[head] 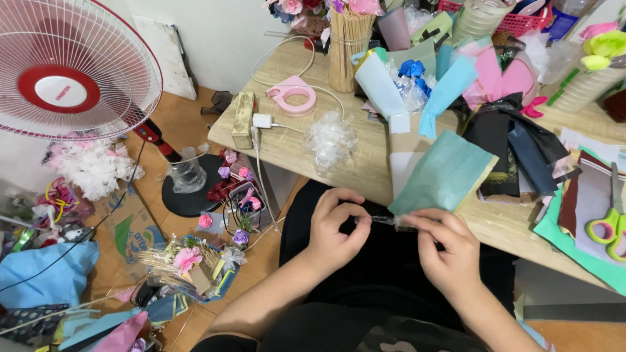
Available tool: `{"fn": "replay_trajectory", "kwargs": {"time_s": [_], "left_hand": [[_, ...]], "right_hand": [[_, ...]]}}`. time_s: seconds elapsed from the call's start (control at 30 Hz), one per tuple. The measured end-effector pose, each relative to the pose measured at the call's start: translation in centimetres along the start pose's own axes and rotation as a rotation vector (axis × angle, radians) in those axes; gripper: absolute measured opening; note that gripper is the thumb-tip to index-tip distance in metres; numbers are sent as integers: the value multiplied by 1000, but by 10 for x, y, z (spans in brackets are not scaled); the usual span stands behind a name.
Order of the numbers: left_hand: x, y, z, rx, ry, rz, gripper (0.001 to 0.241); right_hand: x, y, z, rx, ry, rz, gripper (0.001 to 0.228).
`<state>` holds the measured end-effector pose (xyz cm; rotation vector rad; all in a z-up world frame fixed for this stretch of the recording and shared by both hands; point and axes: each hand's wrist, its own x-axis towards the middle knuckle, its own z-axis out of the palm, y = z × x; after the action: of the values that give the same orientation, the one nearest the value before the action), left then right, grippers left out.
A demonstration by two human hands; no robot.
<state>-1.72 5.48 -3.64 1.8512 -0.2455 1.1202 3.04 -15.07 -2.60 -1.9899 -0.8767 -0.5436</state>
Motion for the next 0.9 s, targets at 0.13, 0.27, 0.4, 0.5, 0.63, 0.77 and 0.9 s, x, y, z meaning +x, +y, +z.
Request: {"fn": "replay_trajectory", "kwargs": {"time_s": [0.13, 0.27, 0.4, 0.5, 0.63, 0.77, 0.9], "left_hand": [[-5, -4, 1, 218, 37, 19, 7], [0, -3, 0, 322, 73, 117, 10], [7, 1, -2, 315, 89, 174, 11], [10, 7, -4, 264, 124, 192, 9], [20, 3, -20, 233, 118, 154, 7], [19, -18, -26, 342, 61, 25, 9], [27, -28, -24, 356, 18, -60, 34]], "right_hand": [[0, -1, -8, -87, 23, -54, 29], [0, -4, -11, -155, 94, -129, 23], [-2, -7, -16, -214, 124, -188, 21], [-6, -9, -22, -232, 132, -156, 14], [-12, 9, -38, -209, 131, -114, 16], [-16, 11, -46, -188, 127, -95, 8], [-21, 22, -40, -158, 73, -116, 8]]}}
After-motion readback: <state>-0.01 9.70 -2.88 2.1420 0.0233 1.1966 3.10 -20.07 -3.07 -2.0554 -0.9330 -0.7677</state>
